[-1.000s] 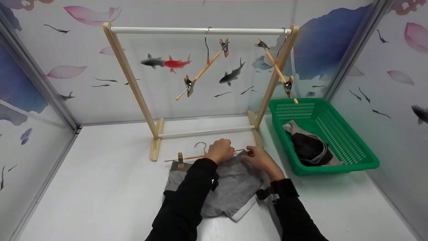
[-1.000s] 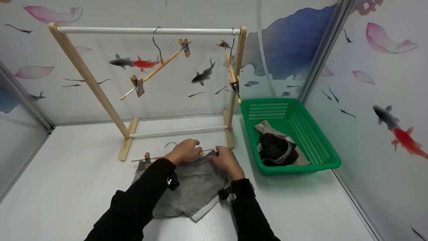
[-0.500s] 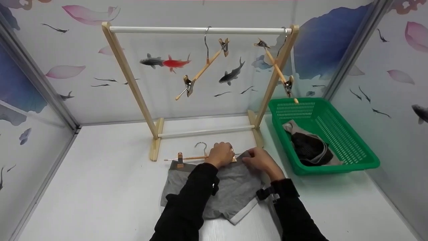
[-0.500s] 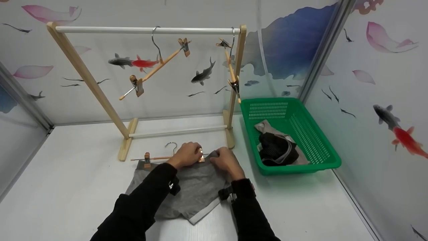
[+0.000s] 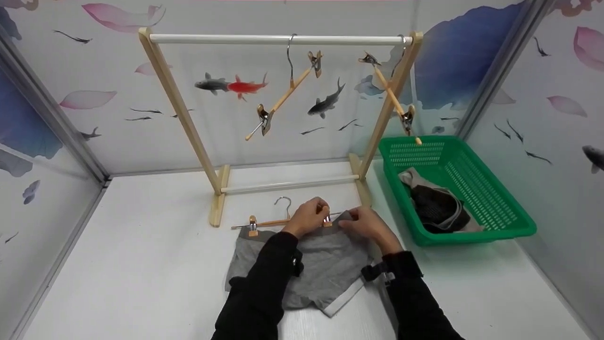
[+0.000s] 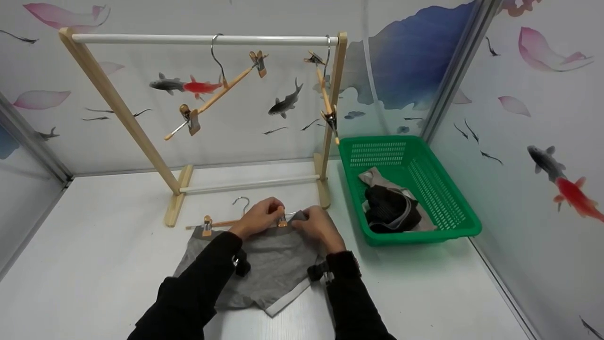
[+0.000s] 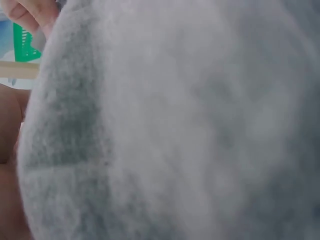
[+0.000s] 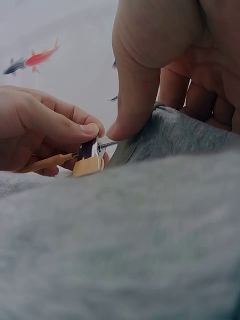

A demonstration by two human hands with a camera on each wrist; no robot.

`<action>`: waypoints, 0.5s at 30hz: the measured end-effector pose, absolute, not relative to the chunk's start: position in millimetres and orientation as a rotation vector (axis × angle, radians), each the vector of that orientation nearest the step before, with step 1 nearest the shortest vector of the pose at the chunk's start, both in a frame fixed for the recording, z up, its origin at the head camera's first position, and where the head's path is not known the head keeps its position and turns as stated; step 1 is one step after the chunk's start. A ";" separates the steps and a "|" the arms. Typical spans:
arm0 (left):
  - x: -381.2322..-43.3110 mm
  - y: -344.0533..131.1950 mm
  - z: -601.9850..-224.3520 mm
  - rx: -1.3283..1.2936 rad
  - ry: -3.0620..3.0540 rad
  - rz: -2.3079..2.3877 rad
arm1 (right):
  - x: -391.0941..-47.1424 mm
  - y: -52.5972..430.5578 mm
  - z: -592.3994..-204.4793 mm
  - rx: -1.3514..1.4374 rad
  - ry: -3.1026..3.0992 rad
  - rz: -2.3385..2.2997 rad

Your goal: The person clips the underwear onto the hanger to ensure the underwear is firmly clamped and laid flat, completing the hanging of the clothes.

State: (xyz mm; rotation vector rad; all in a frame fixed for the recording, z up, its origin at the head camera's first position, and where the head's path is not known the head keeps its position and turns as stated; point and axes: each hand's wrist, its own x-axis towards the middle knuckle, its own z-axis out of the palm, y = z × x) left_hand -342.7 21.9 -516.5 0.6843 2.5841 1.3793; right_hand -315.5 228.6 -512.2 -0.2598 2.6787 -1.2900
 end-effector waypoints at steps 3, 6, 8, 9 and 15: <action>-344.0 22.4 -517.0 0.646 2.540 1.392 | -314.7 228.8 -510.9 -0.266 2.666 -1.287; -344.4 23.7 -517.8 0.633 2.542 1.358 | -313.9 228.8 -510.4 -0.289 2.666 -1.282; -344.9 24.7 -518.0 0.662 2.590 1.306 | -313.4 228.7 -510.4 -0.288 2.667 -1.285; -345.3 25.2 -518.1 0.676 2.624 1.271 | -313.1 228.5 -510.5 -0.292 2.667 -1.286; -345.4 26.0 -514.8 0.679 2.695 1.182 | -312.8 226.4 -512.1 -0.320 2.703 -1.244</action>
